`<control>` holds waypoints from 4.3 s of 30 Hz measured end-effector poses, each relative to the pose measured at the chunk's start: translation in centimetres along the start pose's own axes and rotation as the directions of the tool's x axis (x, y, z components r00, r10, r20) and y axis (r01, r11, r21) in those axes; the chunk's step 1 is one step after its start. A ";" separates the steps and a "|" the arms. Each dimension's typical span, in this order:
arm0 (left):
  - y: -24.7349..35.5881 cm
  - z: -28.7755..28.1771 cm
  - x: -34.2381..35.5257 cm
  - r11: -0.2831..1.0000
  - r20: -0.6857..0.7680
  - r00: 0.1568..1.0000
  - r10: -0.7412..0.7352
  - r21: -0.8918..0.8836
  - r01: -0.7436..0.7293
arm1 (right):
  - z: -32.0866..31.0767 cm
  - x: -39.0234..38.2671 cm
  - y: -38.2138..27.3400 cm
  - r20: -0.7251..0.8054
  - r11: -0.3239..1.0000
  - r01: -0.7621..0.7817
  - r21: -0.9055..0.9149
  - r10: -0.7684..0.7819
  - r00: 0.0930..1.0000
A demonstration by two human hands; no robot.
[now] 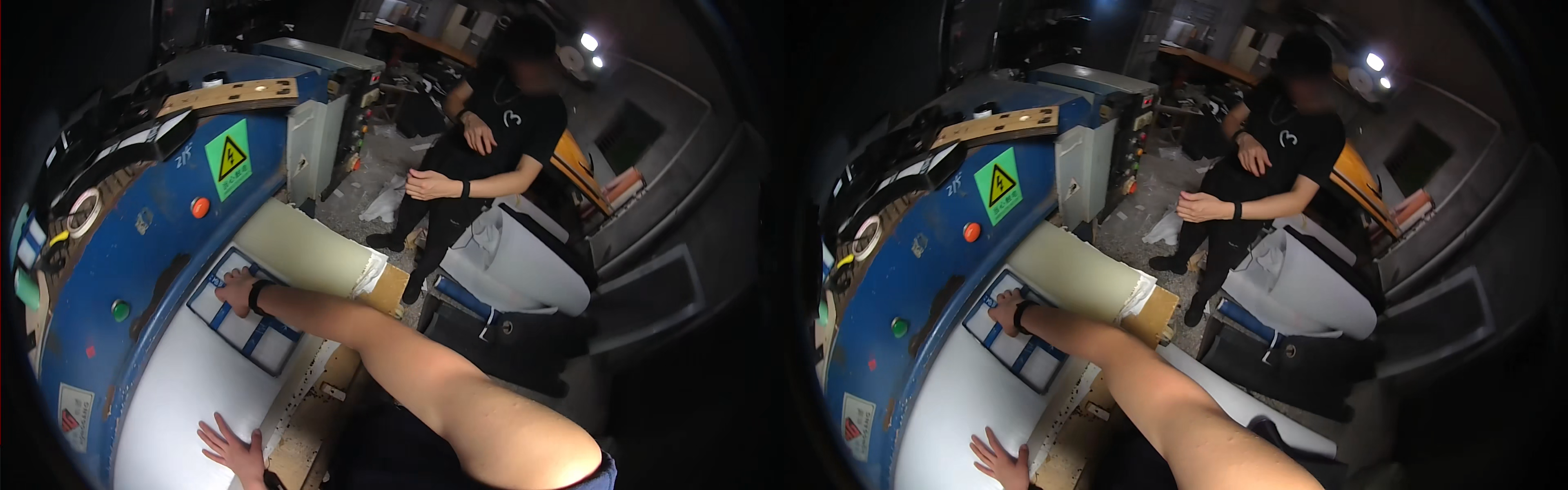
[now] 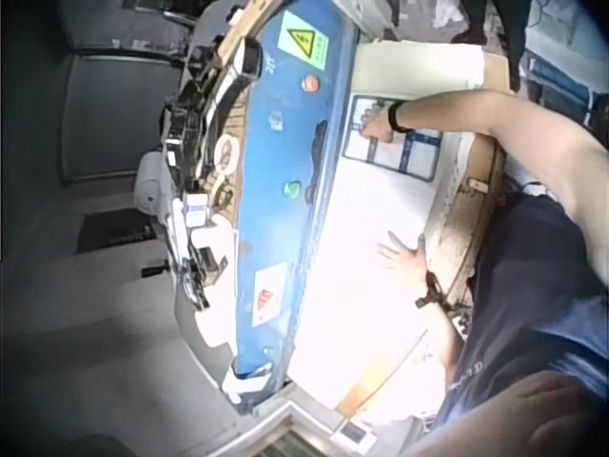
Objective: The person repeatedly places a rectangular frame onto a white surface on a machine, adjusts its position, and then removes it. This cycle of placing, aligning, and removing the frame is performed multiple times throughout the video.
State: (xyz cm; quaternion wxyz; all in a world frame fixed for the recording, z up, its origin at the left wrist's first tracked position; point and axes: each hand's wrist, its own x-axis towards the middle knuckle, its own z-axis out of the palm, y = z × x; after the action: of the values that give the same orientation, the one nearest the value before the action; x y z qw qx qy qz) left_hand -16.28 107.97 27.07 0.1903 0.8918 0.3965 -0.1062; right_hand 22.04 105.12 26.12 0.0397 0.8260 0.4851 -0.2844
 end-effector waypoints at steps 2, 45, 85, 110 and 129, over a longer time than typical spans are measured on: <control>-0.1 0.4 0.7 0.999 -0.014 1.000 0.022 0.024 -0.022 | 0.6 1.0 0.4 -0.066 0.999 -0.006 0.031 0.008 0.998; -3.1 2.3 -0.6 0.929 -0.334 0.878 0.343 -0.014 -0.369 | 0.3 -1.7 -1.0 -0.231 0.992 0.123 0.014 -0.117 0.966; -4.8 23.6 -15.9 0.830 0.712 0.448 0.540 -0.539 -0.143 | 46.9 -54.5 -5.6 0.419 0.510 -0.370 0.776 0.020 0.908; -2.0 23.0 -17.2 0.882 0.720 0.512 0.468 -0.416 -0.221 | 44.3 -46.3 -10.8 0.179 0.621 -0.117 0.775 -0.038 0.983; -3.4 24.6 -17.6 0.903 0.736 0.529 0.422 -0.392 -0.175 | 44.5 -45.5 -9.9 0.201 0.623 -0.151 0.768 -0.010 0.980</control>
State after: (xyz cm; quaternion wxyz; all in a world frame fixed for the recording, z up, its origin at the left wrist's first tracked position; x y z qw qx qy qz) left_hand -31.42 87.92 9.94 0.4839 0.7648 0.1164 -0.4092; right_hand -22.01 59.70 14.18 -0.2653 0.7499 0.2754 -0.5398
